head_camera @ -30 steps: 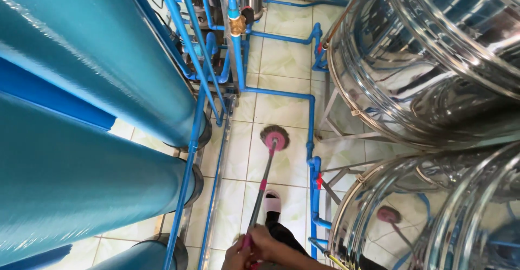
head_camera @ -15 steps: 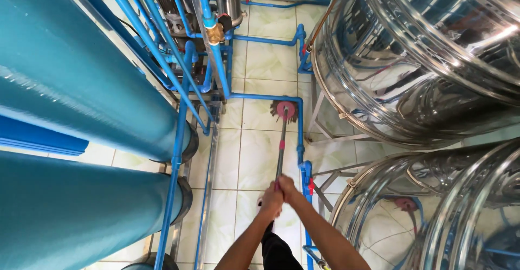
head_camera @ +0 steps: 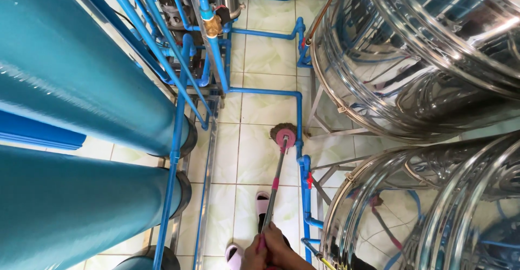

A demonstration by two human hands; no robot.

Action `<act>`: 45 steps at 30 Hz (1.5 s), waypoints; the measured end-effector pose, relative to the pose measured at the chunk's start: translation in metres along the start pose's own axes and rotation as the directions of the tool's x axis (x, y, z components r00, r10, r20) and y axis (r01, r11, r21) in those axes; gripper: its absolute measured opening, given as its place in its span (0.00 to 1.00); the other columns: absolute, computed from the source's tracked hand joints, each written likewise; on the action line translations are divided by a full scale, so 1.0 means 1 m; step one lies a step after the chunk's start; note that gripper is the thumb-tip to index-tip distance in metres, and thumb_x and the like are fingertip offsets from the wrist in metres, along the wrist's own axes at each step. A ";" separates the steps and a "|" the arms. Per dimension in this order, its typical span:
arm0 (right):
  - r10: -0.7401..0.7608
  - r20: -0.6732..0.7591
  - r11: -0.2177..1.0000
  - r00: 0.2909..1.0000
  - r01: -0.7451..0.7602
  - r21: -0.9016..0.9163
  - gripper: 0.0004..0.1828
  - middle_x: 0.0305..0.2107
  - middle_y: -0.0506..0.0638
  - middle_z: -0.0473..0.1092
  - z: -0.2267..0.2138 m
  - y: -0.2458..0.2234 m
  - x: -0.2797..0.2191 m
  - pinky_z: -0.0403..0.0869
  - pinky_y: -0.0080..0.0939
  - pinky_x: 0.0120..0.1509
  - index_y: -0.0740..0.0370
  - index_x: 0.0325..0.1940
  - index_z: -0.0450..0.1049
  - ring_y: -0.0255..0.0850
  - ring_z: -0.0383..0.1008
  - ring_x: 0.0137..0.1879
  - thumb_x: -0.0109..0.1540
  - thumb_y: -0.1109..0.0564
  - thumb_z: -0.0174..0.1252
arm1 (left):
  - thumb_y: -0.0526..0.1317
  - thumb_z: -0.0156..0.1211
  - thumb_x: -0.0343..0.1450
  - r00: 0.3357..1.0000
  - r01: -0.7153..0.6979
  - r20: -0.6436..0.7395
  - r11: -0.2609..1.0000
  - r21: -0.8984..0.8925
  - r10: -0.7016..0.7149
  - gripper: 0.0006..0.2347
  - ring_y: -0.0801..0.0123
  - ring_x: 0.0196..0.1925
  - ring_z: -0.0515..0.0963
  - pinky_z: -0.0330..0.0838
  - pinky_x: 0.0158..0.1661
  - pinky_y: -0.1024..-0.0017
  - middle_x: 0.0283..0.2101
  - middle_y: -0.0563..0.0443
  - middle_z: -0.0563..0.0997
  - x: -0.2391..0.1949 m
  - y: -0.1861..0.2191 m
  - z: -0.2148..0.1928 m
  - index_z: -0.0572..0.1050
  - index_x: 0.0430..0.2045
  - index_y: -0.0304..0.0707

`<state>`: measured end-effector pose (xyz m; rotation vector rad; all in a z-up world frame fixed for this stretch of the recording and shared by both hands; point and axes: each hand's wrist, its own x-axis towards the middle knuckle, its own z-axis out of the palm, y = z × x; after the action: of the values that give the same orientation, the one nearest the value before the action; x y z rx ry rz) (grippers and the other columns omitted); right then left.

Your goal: The person is mopping the tiled floor in a water filtration or storage area.

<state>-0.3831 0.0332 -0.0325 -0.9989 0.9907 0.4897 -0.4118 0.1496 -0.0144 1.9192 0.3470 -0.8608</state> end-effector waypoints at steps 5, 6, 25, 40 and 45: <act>-0.084 -0.083 0.996 0.993 0.083 -0.008 0.14 0.30 0.50 0.67 -0.011 -0.039 0.027 0.71 0.44 0.39 0.58 0.52 0.73 0.40 0.66 0.35 0.68 0.52 0.46 | 0.47 0.49 0.74 0.858 -0.428 -0.247 0.892 0.143 0.451 0.17 0.86 0.23 0.73 0.65 0.23 0.80 0.27 0.55 0.75 0.032 0.037 0.022 0.66 0.58 0.52; -0.134 -0.095 0.991 0.986 0.134 -0.003 0.14 0.30 0.50 0.66 -0.014 -0.052 0.047 0.70 0.44 0.39 0.57 0.51 0.74 0.39 0.65 0.35 0.67 0.52 0.47 | 0.47 0.47 0.75 0.987 -0.127 -0.117 0.982 -0.142 0.110 0.19 0.77 0.17 0.69 0.61 0.17 0.73 0.23 0.52 0.73 0.018 0.102 0.004 0.67 0.62 0.55; -0.034 0.031 0.914 0.999 0.043 -0.405 0.16 0.38 0.58 0.68 0.086 0.008 0.011 0.75 0.49 0.39 0.60 0.50 0.63 0.46 0.72 0.41 0.67 0.47 0.50 | 0.48 0.48 0.79 0.976 0.175 -0.043 0.891 -0.420 -0.212 0.20 0.69 0.17 0.65 0.59 0.18 0.66 0.23 0.47 0.71 -0.016 -0.020 -0.052 0.66 0.68 0.58; -0.217 0.165 0.876 0.962 0.267 -0.403 0.18 0.41 0.50 0.70 0.129 -0.132 0.112 0.74 0.47 0.43 0.50 0.63 0.58 0.41 0.69 0.41 0.68 0.54 0.44 | 0.48 0.42 0.80 0.968 0.232 0.109 0.631 -0.741 -0.228 0.22 0.76 0.12 0.56 0.48 0.13 0.75 0.18 0.57 0.64 0.053 0.175 -0.107 0.52 0.72 0.71; -0.300 0.165 0.721 0.939 0.337 -0.606 0.26 0.41 0.58 0.71 0.097 -0.068 0.085 0.71 0.46 0.46 0.54 0.71 0.58 0.44 0.70 0.42 0.68 0.53 0.46 | 0.47 0.45 0.80 0.977 0.165 0.056 0.570 -0.805 -0.204 0.22 0.75 0.13 0.59 0.50 0.13 0.75 0.19 0.56 0.66 0.027 0.092 -0.062 0.57 0.72 0.66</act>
<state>-0.2464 0.0772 -0.0567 -1.7209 0.5737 0.5663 -0.3148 0.1545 0.0453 1.0333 0.8284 -0.6173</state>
